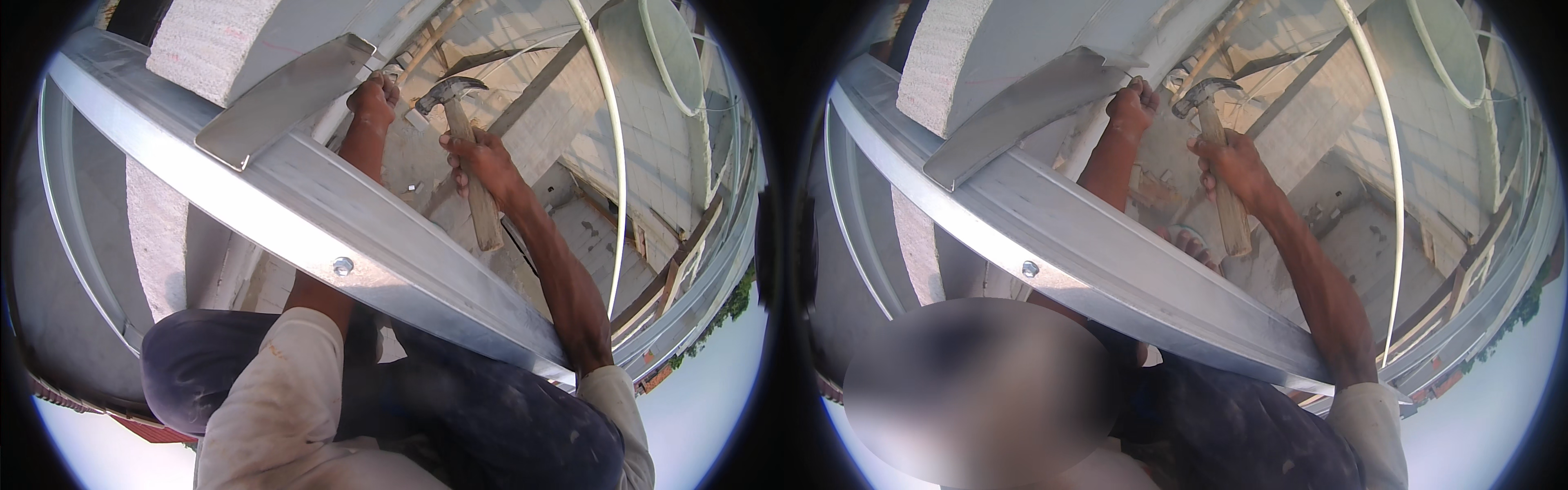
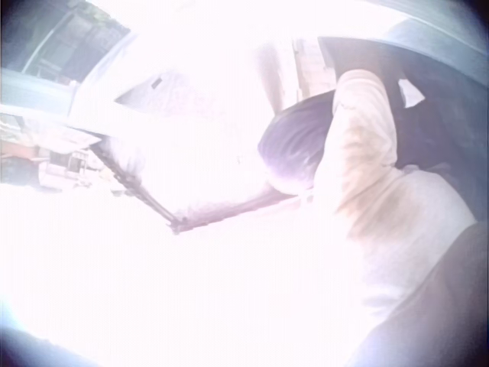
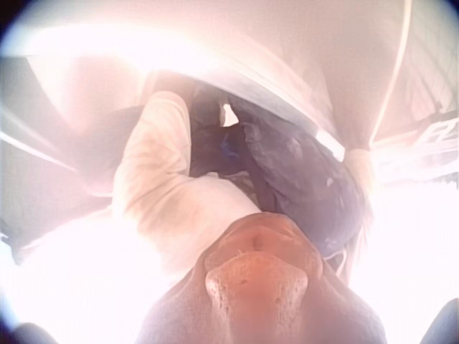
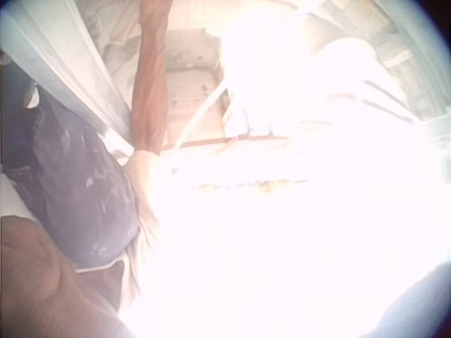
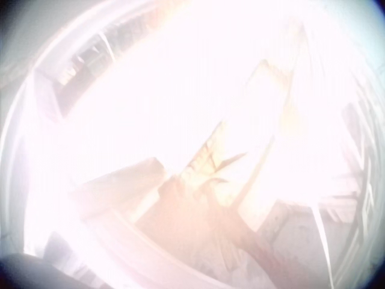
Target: The person positions a metal frame against a concrete wall and secures it using a hammer and nails. The person repeatedly hammers nails into the frame to attach it to the wall.
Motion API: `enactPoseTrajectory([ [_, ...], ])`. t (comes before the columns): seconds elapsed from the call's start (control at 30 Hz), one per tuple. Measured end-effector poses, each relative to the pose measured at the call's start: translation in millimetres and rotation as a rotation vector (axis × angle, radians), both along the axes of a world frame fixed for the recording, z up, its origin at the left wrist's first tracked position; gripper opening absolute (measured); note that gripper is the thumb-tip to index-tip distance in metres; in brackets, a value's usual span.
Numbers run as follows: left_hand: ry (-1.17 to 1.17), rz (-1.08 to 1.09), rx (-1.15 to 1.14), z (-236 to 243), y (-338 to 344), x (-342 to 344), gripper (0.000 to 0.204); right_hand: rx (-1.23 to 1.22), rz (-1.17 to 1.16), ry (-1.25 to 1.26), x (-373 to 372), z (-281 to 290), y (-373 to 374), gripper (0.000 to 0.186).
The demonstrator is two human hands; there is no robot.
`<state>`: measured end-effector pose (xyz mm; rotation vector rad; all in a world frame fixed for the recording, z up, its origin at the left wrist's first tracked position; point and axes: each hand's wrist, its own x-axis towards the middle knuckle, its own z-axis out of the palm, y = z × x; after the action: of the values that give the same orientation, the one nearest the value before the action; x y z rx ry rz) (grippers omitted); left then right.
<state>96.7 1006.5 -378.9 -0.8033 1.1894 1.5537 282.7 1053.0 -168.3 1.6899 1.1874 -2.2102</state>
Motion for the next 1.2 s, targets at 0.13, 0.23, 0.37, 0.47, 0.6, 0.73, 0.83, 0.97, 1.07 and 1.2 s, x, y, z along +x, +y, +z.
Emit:
enactPoseTrajectory([
  [0.13, 0.008, -0.006, -0.063, 1, 0, -1, 0.017, -0.005, 0.005, 0.002, -1, -2, 0, 0.026],
  [0.23, -0.004, -0.011, -0.068, 8, 2, 4, 0.014, -0.030, 0.012, -0.014, 3, -2, 1, 0.029],
  [0.37, -0.022, 0.012, -0.074, 10, 2, 3, 0.009, -0.013, 0.000, -0.016, 0, 2, 1, 0.028],
  [0.47, -0.034, 0.007, -0.030, 3, -1, 1, 0.012, -0.017, -0.008, -0.019, 1, 0, 0, 0.028],
  [0.6, -0.021, 0.011, -0.063, -3, -2, -1, 0.015, -0.033, -0.016, -0.015, 0, -3, -1, 0.028],
  [0.73, -0.009, -0.003, -0.061, -2, -5, -2, 0.016, -0.030, -0.007, -0.016, -1, -3, -1, 0.028],
  [0.83, -0.031, -0.017, -0.059, 4, 3, 4, 0.016, -0.017, -0.027, -0.026, 4, -2, 0, 0.028],
  [0.97, -0.021, 0.052, 0.007, -4, -2, 2, 0.015, -0.017, -0.011, -0.015, 1, 3, 0, 0.028],
  [1.07, -0.040, 0.076, 0.048, -13, -4, -5, 0.015, -0.020, -0.002, -0.009, -1, 3, -1, 0.027],
  [1.2, -0.061, 0.023, 0.040, -6, -2, 1, 0.008, -0.095, -0.100, -0.009, -6, 0, 0, 0.026],
])
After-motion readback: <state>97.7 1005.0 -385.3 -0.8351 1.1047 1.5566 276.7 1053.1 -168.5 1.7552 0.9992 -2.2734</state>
